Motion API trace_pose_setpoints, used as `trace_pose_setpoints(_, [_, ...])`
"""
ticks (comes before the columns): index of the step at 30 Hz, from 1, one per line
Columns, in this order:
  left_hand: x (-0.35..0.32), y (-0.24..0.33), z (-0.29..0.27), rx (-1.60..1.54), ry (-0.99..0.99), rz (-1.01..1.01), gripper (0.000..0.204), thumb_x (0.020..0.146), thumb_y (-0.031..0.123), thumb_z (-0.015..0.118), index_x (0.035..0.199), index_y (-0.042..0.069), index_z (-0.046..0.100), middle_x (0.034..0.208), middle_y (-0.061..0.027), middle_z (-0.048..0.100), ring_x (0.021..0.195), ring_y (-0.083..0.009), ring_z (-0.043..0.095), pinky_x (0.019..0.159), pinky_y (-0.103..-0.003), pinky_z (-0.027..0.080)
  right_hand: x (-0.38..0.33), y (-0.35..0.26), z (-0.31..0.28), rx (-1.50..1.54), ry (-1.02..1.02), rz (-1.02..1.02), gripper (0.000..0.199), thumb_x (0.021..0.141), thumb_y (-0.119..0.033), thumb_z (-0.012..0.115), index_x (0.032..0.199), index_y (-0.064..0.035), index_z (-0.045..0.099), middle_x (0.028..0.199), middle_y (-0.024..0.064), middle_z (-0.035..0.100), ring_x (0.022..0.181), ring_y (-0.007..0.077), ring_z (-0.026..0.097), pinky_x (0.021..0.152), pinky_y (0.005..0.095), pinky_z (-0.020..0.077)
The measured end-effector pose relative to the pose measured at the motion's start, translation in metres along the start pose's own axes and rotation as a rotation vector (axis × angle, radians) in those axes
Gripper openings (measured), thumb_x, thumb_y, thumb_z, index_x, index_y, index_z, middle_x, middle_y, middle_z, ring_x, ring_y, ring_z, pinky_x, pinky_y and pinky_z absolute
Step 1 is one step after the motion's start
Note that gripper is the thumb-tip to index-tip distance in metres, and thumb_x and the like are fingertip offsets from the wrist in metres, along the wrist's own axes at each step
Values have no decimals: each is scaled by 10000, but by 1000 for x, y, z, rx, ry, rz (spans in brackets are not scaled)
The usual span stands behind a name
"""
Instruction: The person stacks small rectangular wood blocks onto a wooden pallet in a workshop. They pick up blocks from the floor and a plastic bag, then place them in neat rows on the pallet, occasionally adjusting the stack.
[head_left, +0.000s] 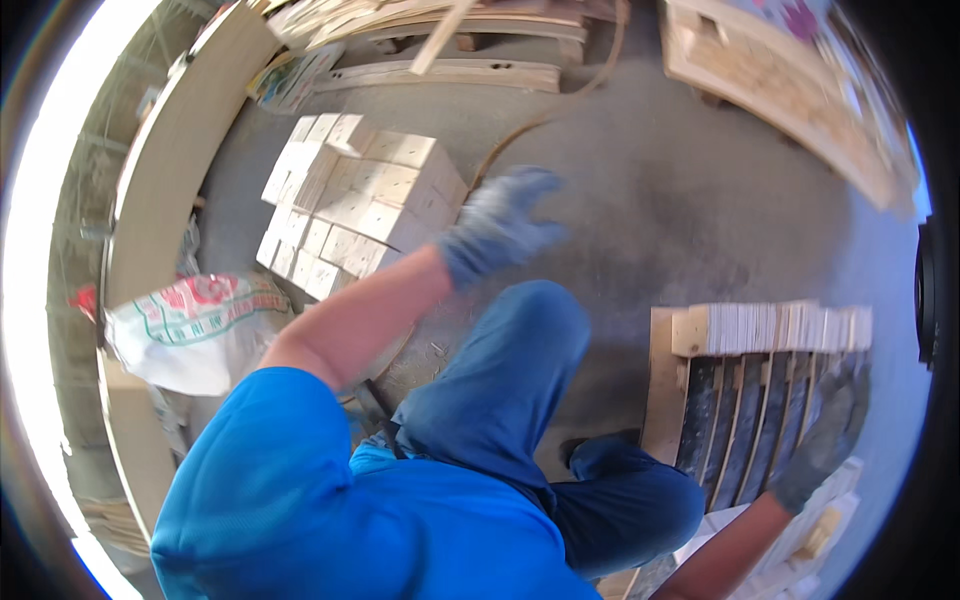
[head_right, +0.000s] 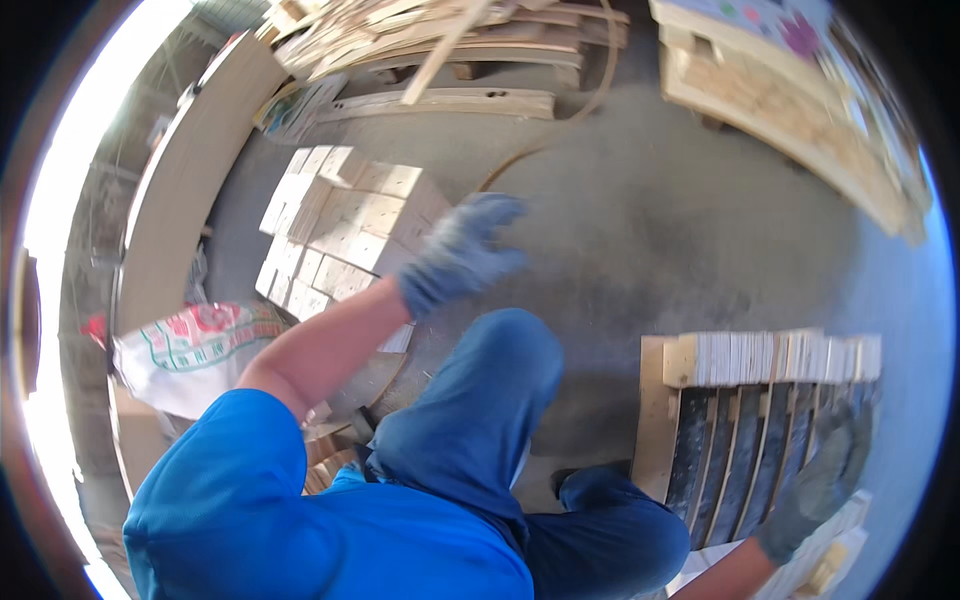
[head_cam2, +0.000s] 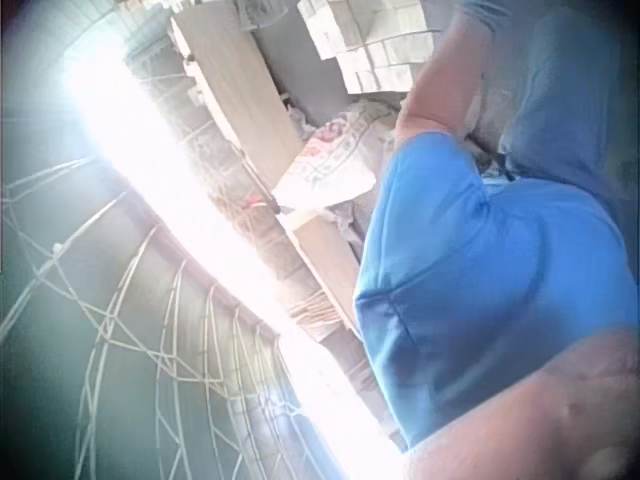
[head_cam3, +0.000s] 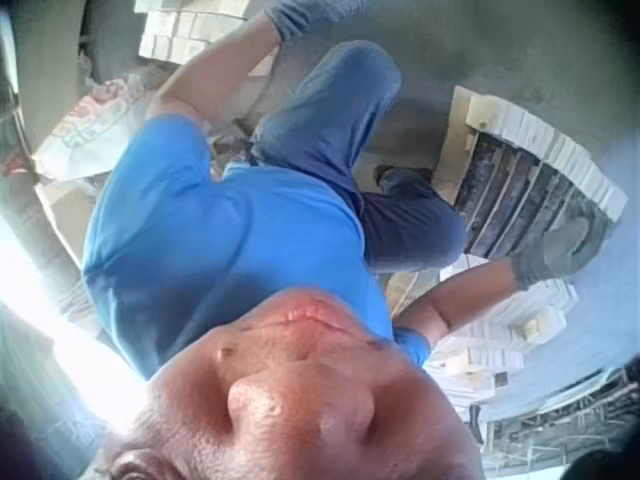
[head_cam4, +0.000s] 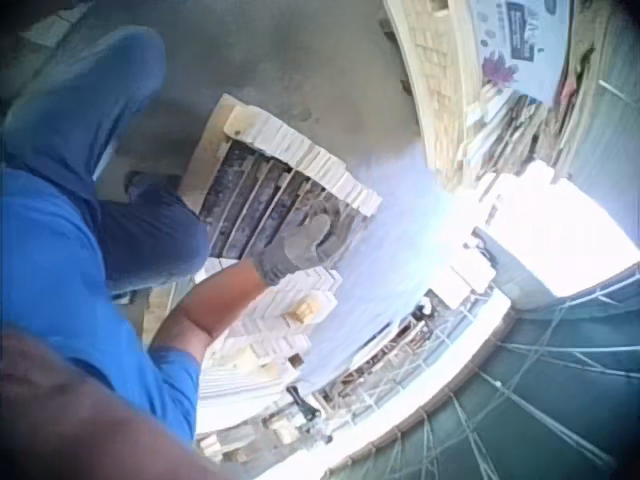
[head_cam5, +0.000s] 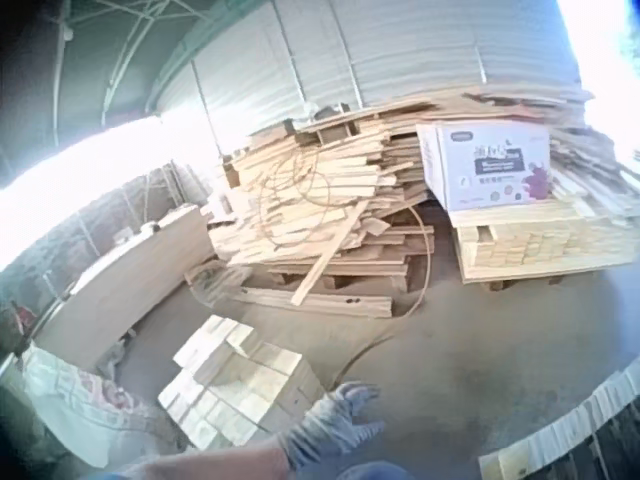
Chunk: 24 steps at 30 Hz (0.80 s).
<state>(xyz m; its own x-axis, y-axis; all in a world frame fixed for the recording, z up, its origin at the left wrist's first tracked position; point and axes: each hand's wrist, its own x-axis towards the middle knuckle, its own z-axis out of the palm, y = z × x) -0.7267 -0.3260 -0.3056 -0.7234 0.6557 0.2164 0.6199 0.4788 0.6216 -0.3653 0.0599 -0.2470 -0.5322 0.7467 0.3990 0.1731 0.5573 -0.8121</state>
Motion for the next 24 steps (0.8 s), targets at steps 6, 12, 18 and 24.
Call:
trace_pose_setpoints(6, [-204,-206,-186,-144,607,-688,808,798,226,891,1462,-27,505,1374,-205,610,1182,-259,624,956,-356,532,-29,-55,43,300,-53,275,556,1048,-236,593,1530,-12,428,1366,180,611,1206,266,610,1048,407,478])
trace_pose_setpoints(12, [-352,-250,-173,-846,993,-1266,1177,747,411,917,1624,46,222,1621,-222,326,1435,-379,401,1007,-614,433,-15,-141,230,479,-269,205,573,998,-217,687,1479,11,472,1296,186,644,1140,281,653,995,433,513])
trace_pose_setpoints(18, [-376,-301,-95,-1412,997,-1361,1003,819,576,813,1596,170,324,1661,-140,214,1509,-400,239,1115,-768,206,-107,-244,385,569,-661,433,546,989,-179,707,1448,14,484,1220,166,663,1019,236,686,882,368,582])
trace_pose_setpoints(24, [-354,-346,-94,-1630,909,-1186,854,855,559,776,1520,155,425,1576,-116,333,1417,-397,357,1089,-791,238,-172,-223,450,394,-759,685,616,974,-196,725,1486,9,449,1216,145,658,1016,228,684,873,367,581])
